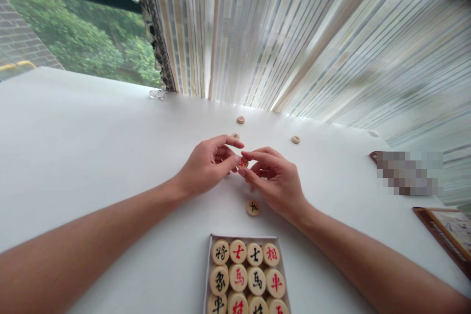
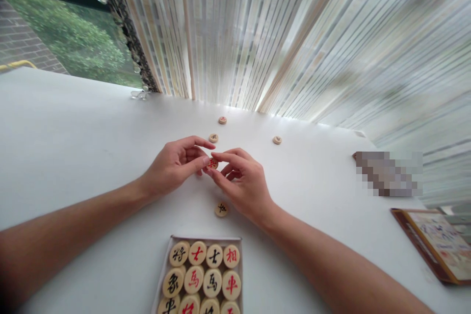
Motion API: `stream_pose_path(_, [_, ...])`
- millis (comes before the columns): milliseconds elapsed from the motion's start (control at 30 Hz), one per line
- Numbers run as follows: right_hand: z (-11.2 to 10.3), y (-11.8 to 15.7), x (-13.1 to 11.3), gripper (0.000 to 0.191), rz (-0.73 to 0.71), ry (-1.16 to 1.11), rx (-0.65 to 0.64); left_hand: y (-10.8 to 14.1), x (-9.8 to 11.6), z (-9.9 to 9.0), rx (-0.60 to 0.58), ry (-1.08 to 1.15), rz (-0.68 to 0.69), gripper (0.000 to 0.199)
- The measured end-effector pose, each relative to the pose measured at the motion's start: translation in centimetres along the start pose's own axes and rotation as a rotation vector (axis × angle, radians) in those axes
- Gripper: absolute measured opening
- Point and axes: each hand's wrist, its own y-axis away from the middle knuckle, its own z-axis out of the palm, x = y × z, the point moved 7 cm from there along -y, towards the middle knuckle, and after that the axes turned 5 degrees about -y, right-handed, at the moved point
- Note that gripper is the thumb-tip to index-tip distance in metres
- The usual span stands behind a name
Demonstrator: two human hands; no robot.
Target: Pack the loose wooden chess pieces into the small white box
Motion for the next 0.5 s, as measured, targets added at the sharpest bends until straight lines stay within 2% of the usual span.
stream_pose_path(167, [0.11, 0.06, -0.21, 0.026, -0.016, 0.093, -0.021, -0.02, -0.16, -0.05, -0.002, -0.054, 0.02, 0.03])
stream_pose_path(500, [0.27, 0.22, -0.77, 0.023, -0.039, 0.231, 0.02, -0.32, -0.17, 0.2, -0.022, -0.105, 0.062, 0.026])
